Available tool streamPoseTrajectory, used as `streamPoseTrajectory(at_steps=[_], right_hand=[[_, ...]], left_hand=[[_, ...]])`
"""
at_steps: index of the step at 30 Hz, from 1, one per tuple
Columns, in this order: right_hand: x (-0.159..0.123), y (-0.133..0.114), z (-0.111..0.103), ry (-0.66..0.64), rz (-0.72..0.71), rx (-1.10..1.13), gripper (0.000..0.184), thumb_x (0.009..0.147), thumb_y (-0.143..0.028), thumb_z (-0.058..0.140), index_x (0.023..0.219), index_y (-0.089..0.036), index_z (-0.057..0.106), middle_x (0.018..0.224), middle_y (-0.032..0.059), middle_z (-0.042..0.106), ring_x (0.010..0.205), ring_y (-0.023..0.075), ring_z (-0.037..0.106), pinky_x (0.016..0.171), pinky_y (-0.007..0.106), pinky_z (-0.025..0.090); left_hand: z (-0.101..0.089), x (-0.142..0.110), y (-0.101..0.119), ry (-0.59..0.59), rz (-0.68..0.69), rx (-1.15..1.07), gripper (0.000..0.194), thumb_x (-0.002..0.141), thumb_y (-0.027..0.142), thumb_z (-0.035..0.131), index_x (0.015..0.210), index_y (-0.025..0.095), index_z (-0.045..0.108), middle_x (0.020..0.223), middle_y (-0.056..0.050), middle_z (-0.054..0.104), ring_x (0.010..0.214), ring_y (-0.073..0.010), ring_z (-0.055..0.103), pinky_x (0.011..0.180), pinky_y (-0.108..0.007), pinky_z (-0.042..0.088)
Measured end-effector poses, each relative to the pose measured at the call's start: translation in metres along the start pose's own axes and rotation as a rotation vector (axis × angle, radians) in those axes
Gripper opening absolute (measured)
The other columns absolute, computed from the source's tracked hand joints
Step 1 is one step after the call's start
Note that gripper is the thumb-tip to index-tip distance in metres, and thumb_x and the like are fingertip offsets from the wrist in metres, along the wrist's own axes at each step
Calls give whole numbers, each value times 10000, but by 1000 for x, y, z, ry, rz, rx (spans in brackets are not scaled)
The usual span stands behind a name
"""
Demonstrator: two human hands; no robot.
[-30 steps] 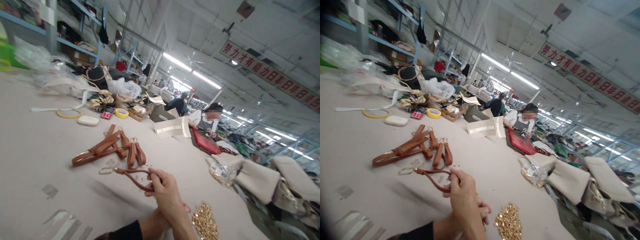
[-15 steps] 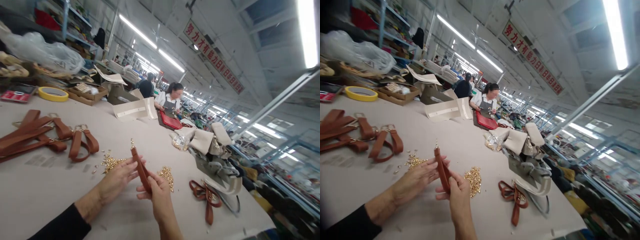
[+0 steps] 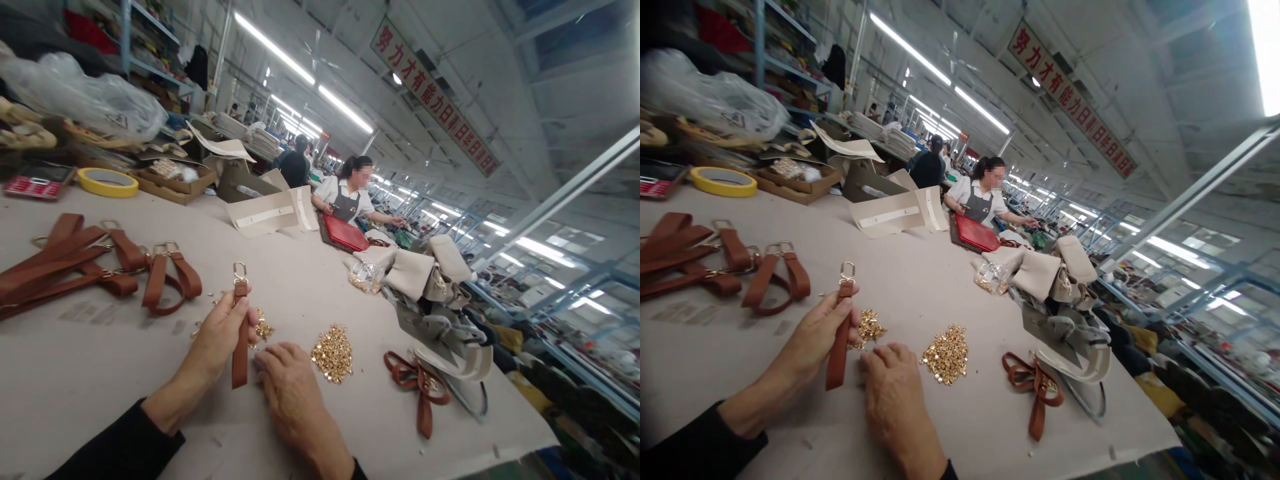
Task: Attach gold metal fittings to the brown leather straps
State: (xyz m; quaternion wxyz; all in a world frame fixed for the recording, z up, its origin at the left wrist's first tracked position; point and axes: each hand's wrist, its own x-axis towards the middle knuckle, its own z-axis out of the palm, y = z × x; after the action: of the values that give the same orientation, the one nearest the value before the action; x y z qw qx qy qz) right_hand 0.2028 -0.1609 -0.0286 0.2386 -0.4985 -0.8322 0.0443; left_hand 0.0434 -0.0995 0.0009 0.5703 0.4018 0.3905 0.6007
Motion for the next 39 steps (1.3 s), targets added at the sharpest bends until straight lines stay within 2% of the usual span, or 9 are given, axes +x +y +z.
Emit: streamPoseTrajectory(at_steps=[6, 11, 14, 17, 24, 28, 31, 35, 39], right_hand=[[15, -5, 26, 10, -40, -93, 438, 954, -175, 583, 1376, -257, 499, 1360, 28, 556, 1244, 277, 452, 1072, 450, 383], [18, -6, 33, 130, -52, -14, 430, 913, -55, 534, 1325, -179, 557, 1317, 81, 594, 1206, 253, 493, 1032, 409, 396], [12, -3, 28, 184, 46, 113, 317, 867, -12, 550, 1105, -174, 683, 1054, 64, 700, 1002, 241, 590, 906, 364, 451], [4, 4, 20, 238, 214, 282, 227, 851, -46, 581, 964, -178, 727, 901, 43, 714, 858, 215, 638, 789, 307, 465], [-11, 13, 4, 185, 295, 512, 249, 908, -190, 542, 980, -235, 775, 852, 16, 715, 762, 177, 629, 705, 265, 429], [-15, 17, -3, 255, 415, 744, 201, 873, -302, 618, 934, -194, 776, 759, 23, 691, 692, 163, 604, 656, 253, 445], [-15, 18, -8, 324, 511, 1032, 266, 801, -397, 725, 892, -147, 732, 707, 32, 682, 639, 162, 622, 634, 258, 503], [-12, 13, -12, 368, 558, 1306, 403, 689, -460, 855, 848, -134, 678, 748, 67, 711, 653, 192, 680, 649, 301, 578], [-8, 11, -10, 375, 578, 1376, 408, 632, -443, 889, 806, -130, 696, 717, 77, 714, 604, 184, 676, 600, 282, 582]], left_hand=[[-4, 7, -8, -42, -126, -86, 534, 643, 458, 737, 1065, 171, 580, 648, 11, 627, 505, -127, 561, 453, -196, 459], [0, 6, -5, -88, -155, -127, 526, 620, 392, 750, 1049, 125, 602, 741, -28, 662, 477, -98, 514, 399, -179, 391], [1, 5, -4, -116, -132, -76, 479, 656, 382, 729, 1038, 120, 604, 836, -57, 676, 497, -97, 532, 392, -180, 374], [2, 4, -5, -133, -121, -39, 413, 684, 371, 697, 1006, 126, 610, 865, -69, 674, 515, -108, 560, 389, -186, 369], [6, -2, -11, -245, -192, 109, 438, 681, 400, 680, 1016, 124, 622, 898, -88, 679, 539, -122, 577, 387, -185, 367], [10, -7, -16, -377, -225, 163, 472, 687, 438, 682, 1040, 132, 615, 1003, -110, 680, 582, -139, 625, 386, -176, 370], [12, -11, -20, -451, -244, 197, 459, 711, 443, 669, 1046, 136, 606, 1079, -122, 661, 621, -146, 647, 376, -162, 358], [13, -16, -24, -563, -228, 237, 362, 775, 399, 637, 1027, 141, 618, 920, -77, 665, 641, -159, 651, 380, -154, 367], [12, -19, -24, -651, -256, 281, 296, 811, 376, 627, 1005, 152, 632, 799, -43, 658, 661, -163, 658, 396, -132, 363]])
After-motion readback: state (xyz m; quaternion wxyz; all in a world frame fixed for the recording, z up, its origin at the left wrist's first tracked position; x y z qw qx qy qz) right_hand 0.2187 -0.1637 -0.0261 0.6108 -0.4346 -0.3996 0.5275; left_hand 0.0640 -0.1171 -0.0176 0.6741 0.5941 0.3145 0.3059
